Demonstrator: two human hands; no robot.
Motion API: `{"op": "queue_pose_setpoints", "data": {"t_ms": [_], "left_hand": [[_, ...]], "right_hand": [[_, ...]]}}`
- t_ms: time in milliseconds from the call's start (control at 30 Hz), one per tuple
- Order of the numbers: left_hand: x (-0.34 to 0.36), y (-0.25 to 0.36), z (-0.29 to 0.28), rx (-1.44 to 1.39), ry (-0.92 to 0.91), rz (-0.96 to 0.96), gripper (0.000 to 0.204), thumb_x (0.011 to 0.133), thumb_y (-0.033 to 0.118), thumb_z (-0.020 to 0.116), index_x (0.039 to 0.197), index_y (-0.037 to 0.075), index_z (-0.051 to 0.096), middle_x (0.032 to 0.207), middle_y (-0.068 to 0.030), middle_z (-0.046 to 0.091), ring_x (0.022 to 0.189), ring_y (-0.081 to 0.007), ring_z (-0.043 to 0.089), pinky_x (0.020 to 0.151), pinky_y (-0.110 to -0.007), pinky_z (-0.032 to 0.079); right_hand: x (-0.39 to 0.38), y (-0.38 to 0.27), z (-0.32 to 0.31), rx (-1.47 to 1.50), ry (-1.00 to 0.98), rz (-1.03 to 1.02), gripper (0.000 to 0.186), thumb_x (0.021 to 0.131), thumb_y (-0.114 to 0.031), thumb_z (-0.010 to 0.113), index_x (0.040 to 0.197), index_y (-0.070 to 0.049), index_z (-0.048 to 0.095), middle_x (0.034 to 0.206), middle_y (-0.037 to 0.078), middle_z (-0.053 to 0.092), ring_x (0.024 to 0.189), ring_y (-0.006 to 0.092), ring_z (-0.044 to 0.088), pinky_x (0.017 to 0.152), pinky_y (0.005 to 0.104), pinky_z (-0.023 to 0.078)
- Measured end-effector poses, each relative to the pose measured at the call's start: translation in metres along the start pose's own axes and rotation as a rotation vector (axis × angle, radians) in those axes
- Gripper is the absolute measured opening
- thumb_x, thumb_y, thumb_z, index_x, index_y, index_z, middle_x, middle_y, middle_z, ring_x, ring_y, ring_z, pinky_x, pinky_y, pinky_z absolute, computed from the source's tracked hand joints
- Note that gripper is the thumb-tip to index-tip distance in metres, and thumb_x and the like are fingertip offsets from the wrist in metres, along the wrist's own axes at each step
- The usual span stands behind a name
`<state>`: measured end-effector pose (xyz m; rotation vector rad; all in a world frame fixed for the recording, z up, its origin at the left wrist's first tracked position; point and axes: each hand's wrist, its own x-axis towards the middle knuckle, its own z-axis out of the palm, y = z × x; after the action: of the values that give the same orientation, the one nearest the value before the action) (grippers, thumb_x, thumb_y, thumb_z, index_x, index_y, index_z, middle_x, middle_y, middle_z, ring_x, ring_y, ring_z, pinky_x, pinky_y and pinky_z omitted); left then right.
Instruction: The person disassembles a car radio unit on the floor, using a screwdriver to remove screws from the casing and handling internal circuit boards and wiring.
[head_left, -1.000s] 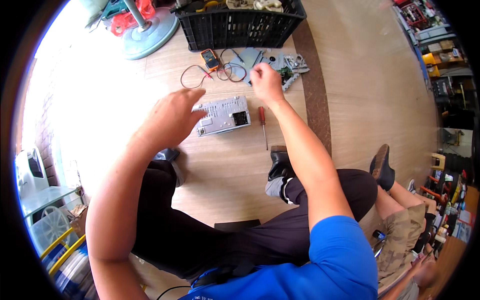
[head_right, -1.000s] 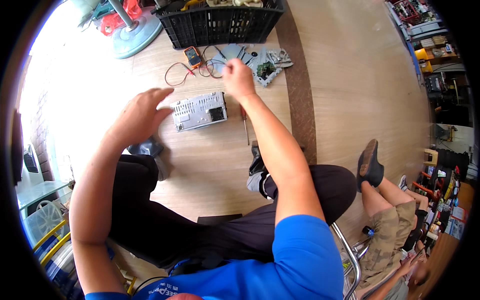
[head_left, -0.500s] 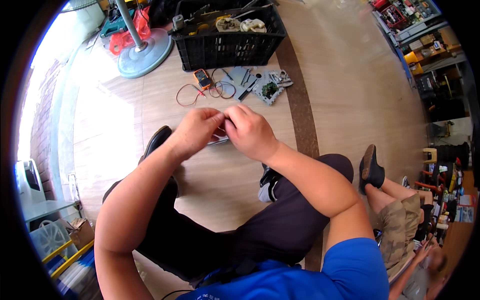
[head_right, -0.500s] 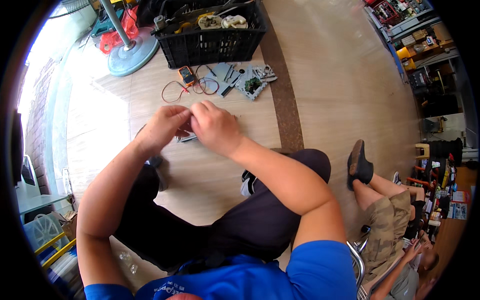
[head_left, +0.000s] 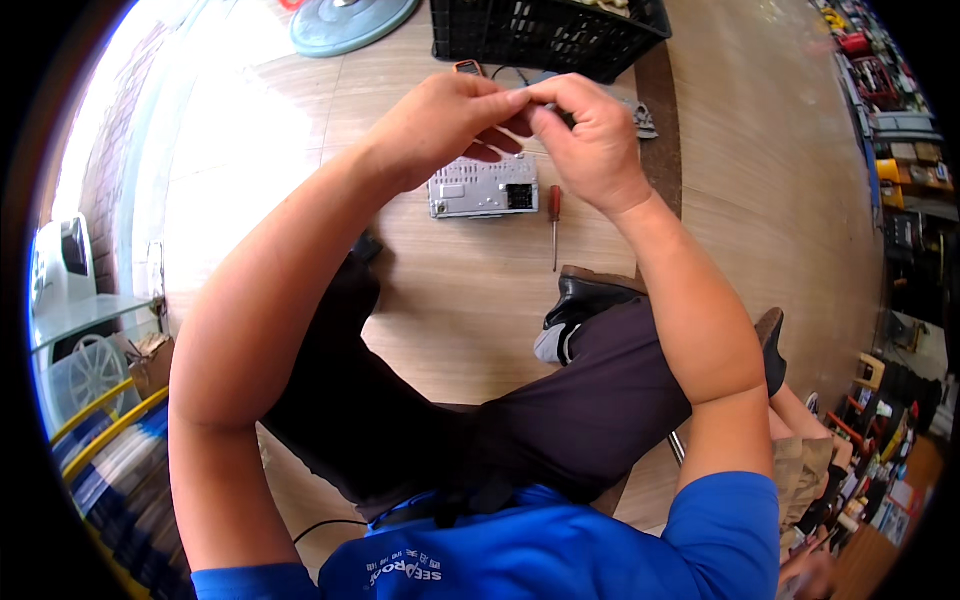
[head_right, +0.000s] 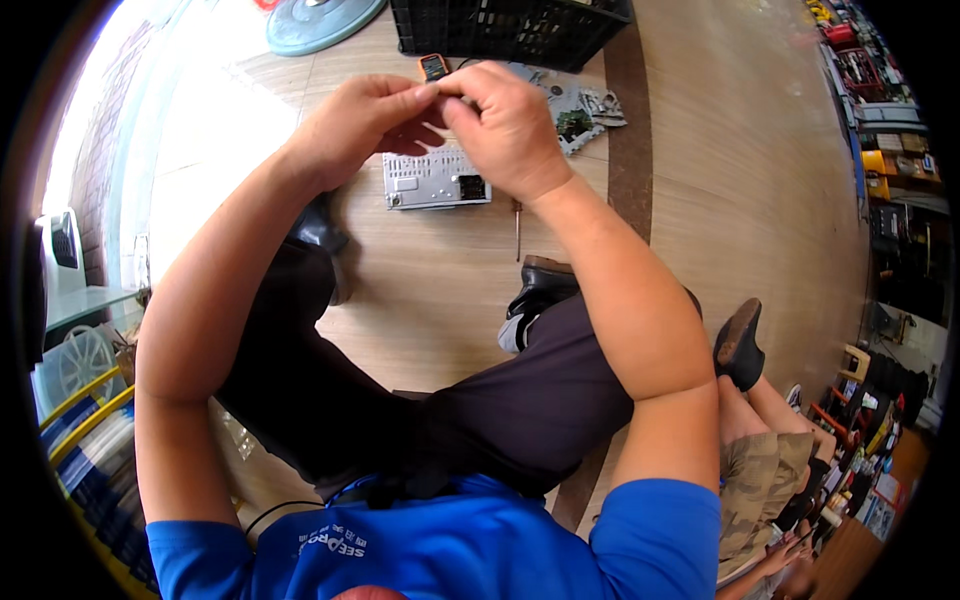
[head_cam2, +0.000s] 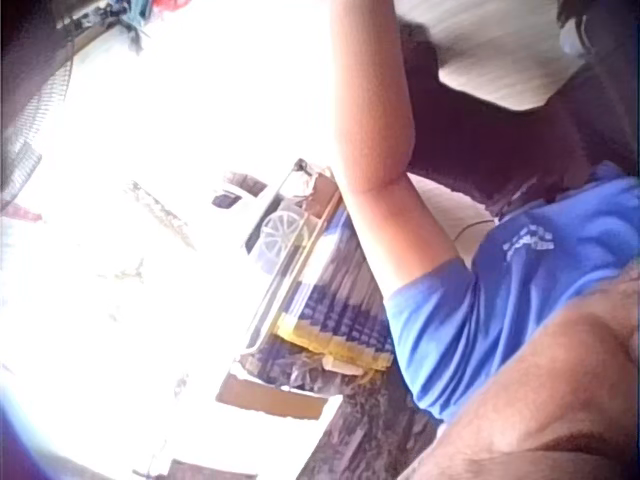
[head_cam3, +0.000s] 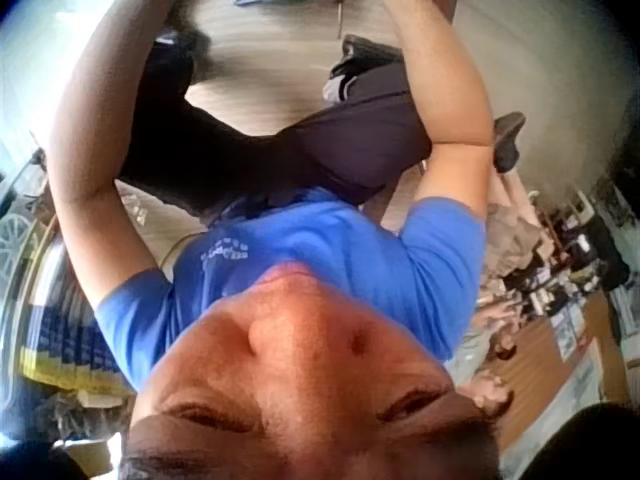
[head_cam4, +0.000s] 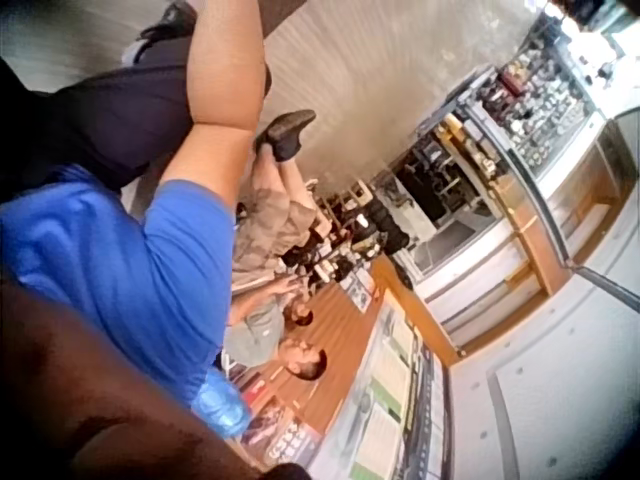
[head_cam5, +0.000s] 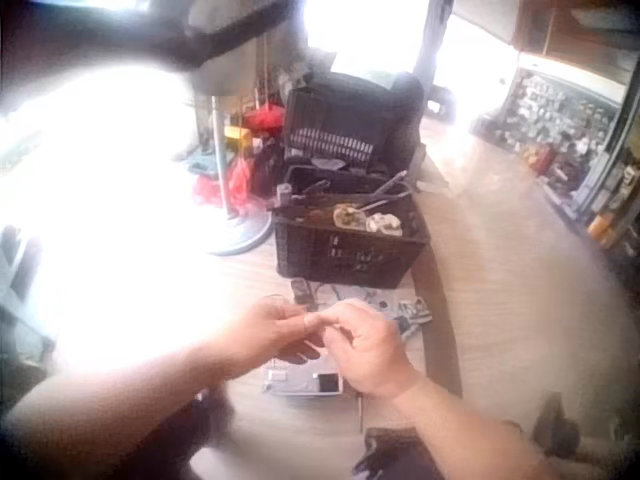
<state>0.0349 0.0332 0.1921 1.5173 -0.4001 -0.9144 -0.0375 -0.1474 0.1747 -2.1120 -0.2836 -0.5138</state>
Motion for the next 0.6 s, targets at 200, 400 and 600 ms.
{"op": "queue_pose_setpoints", "data": {"t_ms": [200, 400, 600], "left_hand": [[0.001, 0.001, -0.005, 0.077, 0.073, -0.029, 0.038, 0.103, 0.034, 0.054, 0.114, 0.0, 0.065, 0.101, -0.0084, 0.07, 0.092, -0.0152, 0.068, 0.083, -0.029, 0.056], [0.004, -0.003, -0.014, 0.235, 0.148, -0.019, 0.039, 0.1, 0.035, 0.057, 0.118, 0.001, 0.065, 0.103, -0.0068, 0.071, 0.089, -0.0141, 0.067, 0.081, -0.029, 0.055], [0.006, -0.004, -0.022, 0.251, 0.198, 0.038, 0.037, 0.1, 0.034, 0.058, 0.118, 0.003, 0.067, 0.101, -0.0049, 0.071, 0.087, -0.0128, 0.065, 0.077, -0.029, 0.054]], "right_hand": [[0.006, -0.006, 0.008, -0.106, 0.011, -0.014, 0.01, 0.085, -0.006, 0.067, 0.095, -0.005, 0.07, 0.088, 0.011, 0.068, 0.077, 0.026, 0.067, 0.069, 0.0336, 0.053], [-0.003, 0.034, 0.014, -0.203, -0.029, 0.105, 0.01, 0.086, -0.011, 0.068, 0.093, -0.004, 0.068, 0.087, 0.014, 0.069, 0.078, 0.0293, 0.068, 0.07, 0.0355, 0.053], [-0.061, 0.13, 0.028, -0.442, -0.193, 0.352, 0.015, 0.086, -0.017, 0.069, 0.094, -0.004, 0.07, 0.087, 0.016, 0.071, 0.08, 0.0278, 0.069, 0.072, 0.0368, 0.054]]}}
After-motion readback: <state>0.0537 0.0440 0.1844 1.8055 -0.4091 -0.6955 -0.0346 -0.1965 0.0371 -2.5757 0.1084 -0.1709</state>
